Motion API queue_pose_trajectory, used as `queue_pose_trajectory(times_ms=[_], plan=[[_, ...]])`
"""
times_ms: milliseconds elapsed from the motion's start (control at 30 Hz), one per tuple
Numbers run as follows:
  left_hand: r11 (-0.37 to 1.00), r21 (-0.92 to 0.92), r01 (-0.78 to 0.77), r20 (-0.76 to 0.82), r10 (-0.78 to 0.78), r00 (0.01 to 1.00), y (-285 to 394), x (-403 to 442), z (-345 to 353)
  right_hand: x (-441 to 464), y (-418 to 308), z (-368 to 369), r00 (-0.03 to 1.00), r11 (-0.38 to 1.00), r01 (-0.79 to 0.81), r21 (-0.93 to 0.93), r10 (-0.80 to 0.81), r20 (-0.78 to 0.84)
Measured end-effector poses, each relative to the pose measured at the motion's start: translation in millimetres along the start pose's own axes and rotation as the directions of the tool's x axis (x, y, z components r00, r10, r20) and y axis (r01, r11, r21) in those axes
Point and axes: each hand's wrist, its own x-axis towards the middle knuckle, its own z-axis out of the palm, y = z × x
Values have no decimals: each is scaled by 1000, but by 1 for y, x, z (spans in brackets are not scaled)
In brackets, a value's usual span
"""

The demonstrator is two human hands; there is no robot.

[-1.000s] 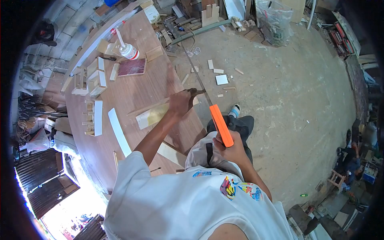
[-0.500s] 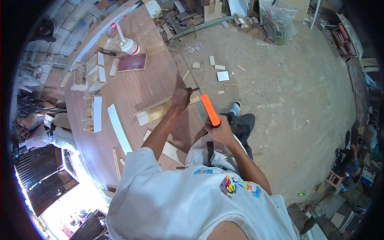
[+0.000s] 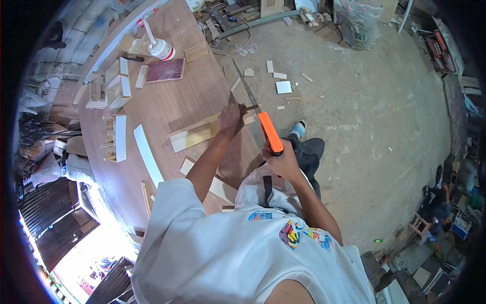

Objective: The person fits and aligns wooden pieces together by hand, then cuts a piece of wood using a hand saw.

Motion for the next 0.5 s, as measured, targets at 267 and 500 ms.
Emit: queue_pose_trajectory(times_ms=[267,500], plan=[[995,82,-55,-14,57,998,-15,-7,19,-19,-14,0,999,996,49,-74,-48,17],[987,145,-75,-107,91,990,-23,-10,29,-60,-61,-10,997,996,-63,-64,66,41]])
